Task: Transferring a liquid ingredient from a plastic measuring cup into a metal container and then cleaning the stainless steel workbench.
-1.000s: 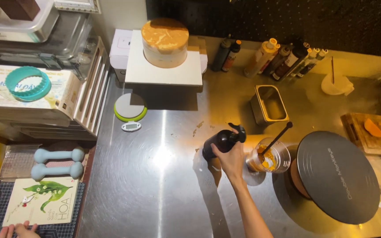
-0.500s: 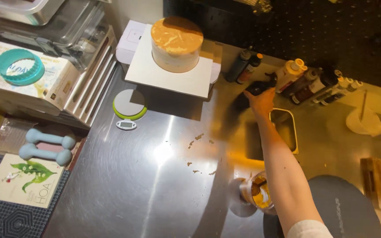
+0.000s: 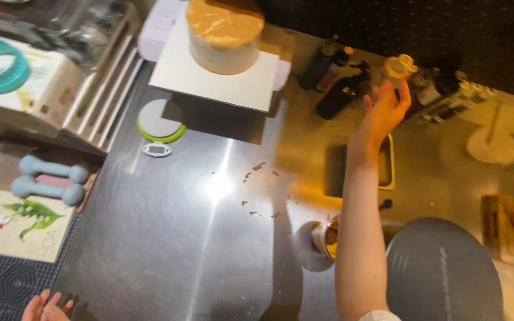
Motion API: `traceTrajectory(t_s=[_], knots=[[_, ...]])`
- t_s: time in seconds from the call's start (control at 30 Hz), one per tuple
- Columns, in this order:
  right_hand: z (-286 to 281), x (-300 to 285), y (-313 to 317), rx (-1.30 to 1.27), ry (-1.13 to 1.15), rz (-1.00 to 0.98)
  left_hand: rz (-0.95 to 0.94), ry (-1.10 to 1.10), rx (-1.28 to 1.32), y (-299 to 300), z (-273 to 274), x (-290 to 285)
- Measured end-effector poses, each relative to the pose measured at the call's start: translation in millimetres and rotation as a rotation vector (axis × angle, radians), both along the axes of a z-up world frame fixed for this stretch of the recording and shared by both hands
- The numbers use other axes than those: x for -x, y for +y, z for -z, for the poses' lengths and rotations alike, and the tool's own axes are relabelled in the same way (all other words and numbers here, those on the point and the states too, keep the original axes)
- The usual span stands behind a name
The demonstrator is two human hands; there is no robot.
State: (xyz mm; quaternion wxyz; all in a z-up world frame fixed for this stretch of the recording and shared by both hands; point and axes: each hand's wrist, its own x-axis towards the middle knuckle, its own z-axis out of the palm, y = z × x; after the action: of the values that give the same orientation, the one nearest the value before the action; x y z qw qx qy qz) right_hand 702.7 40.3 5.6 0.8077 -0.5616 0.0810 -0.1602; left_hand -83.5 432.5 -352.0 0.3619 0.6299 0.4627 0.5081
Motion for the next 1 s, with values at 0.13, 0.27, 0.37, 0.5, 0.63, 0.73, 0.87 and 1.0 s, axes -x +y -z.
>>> traceTrajectory(t_s=[0.13,0.27,0.37,0.5,0.63,0.73,0.87,1.0], knots=[[-124,261,-2,0.646,-0.513,0.139,0.246,-0.044,0.026,-29,-129,-158],[-71,371,-56,0.969,-0.021,0.270,0.571,-0.061,0.171,-62,-241,-243],[22,408,-98,0.919,0.292,0.364,0.798,-0.159,0.280,-71,-229,-282],[65,384,-96,0.439,0.536,0.283,1.083,-0.112,0.487,-131,-272,-321],[104,348,-105,-0.009,0.414,0.114,1.328,0.215,0.512,-201,-311,-346],[92,360,-107,0.181,0.471,0.106,1.447,0.263,0.500,-246,-301,-358],[53,415,-126,0.286,0.419,0.006,1.407,0.295,0.697,-300,-311,-419],[38,489,-180,0.033,0.383,-0.148,1.366,0.189,0.901,-365,-254,-549]])
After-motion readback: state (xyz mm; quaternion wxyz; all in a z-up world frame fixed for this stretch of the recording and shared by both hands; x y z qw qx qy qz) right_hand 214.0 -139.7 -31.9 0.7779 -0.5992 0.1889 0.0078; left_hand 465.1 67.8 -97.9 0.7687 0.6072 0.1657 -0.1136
